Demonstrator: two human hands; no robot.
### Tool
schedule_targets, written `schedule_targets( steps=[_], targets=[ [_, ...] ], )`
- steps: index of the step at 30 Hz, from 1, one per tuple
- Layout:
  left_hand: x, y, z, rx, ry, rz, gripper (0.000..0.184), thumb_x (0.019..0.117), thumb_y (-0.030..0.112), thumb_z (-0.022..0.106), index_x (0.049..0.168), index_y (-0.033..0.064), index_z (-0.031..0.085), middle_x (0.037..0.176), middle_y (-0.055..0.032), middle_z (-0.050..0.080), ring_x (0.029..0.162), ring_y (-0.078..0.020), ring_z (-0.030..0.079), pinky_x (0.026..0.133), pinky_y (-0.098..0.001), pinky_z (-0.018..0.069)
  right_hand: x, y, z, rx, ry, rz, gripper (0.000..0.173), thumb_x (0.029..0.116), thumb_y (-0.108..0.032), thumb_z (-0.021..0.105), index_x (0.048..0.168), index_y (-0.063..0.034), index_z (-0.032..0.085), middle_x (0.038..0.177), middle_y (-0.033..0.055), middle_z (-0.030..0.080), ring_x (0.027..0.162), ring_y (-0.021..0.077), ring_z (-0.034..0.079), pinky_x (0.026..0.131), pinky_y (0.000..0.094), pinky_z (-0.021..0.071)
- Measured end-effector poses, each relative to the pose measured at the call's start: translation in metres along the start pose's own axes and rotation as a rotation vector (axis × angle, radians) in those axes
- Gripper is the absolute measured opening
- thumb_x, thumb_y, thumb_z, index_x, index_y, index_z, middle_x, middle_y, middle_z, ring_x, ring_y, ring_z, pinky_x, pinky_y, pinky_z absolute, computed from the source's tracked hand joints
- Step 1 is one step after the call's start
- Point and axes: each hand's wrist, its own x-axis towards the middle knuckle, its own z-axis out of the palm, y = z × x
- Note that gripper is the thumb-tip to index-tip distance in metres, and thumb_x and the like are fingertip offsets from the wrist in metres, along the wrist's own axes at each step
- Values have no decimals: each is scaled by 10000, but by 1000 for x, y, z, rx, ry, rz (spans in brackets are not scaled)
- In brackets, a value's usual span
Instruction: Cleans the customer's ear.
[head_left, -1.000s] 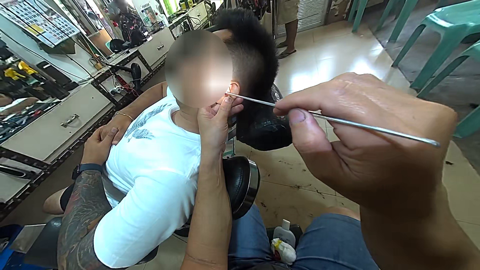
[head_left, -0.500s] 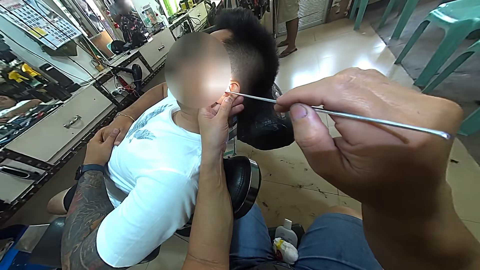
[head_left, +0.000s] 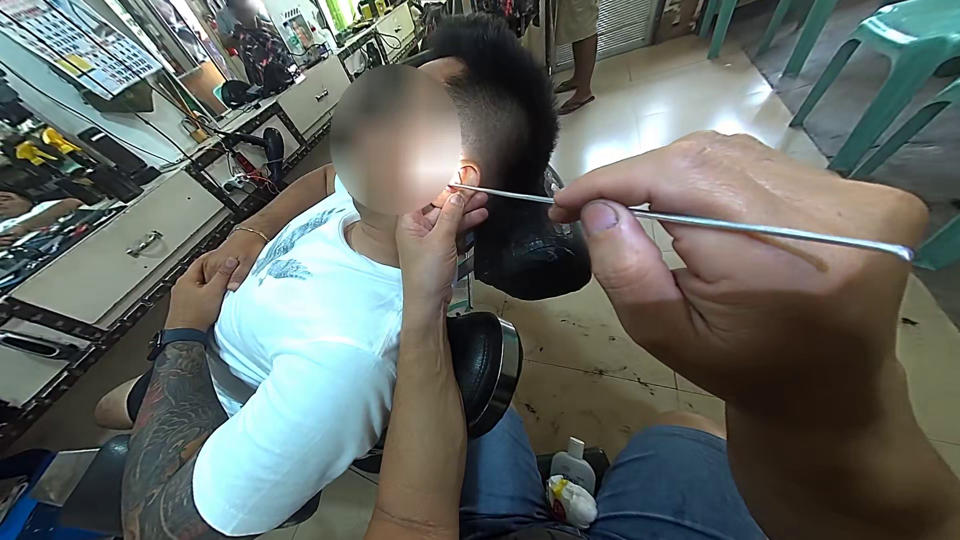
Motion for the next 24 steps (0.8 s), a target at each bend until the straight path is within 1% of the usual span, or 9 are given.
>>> schedule_targets(
  steps=[8, 14, 18, 22, 24],
  targets=[
    [0, -1, 0, 6, -1, 6, 323, 1061, 74, 531, 1362, 67, 413, 1129, -85, 659, 977, -137, 716, 898, -282, 591, 0, 2, -2, -15, -3, -3, 228, 1036, -104, 550, 1101, -10, 747, 984, 127, 750, 879, 193, 691, 748, 337, 509],
    [2, -3, -1, 1, 1, 5, 339, 1065, 69, 518, 1383, 71, 399, 1137, -79, 653, 987, -133, 712, 908, -280, 586, -1, 4, -3, -37, 9, 14, 220, 1053, -130, 566, 1108, -14, 745, 988, 126, 750, 868, 184, 689, 747, 332, 502],
    [2, -4, -2, -4, -2, 9, 339, 1067, 68, 513, 1386, 67, 398, 1135, -82, 650, 982, -135, 712, 908, -288, 588, -1, 4, -3, -34, 25, 42, 207, 1048, -140, 591, 1103, -17, 748, 971, 120, 748, 855, 170, 682, 745, 323, 498],
    [3, -4, -2, -1, 0, 4, 363, 1067, 68, 512, 1405, 63, 382, 1161, -102, 641, 1003, -158, 712, 917, -306, 591, -3, 6, -3, -37, 30, 73, 201, 1048, -144, 595, 1104, -25, 748, 968, 108, 750, 863, 158, 692, 764, 320, 514],
    [3, -3, -1, 8, 5, 1, 369, 1067, 64, 509, 1411, 61, 375, 1166, -110, 639, 1005, -167, 715, 919, -313, 593, -4, 8, -4, -28, 31, 94, 204, 1051, -148, 590, 1104, -31, 748, 973, 96, 753, 892, 144, 700, 789, 310, 523]
  ],
)
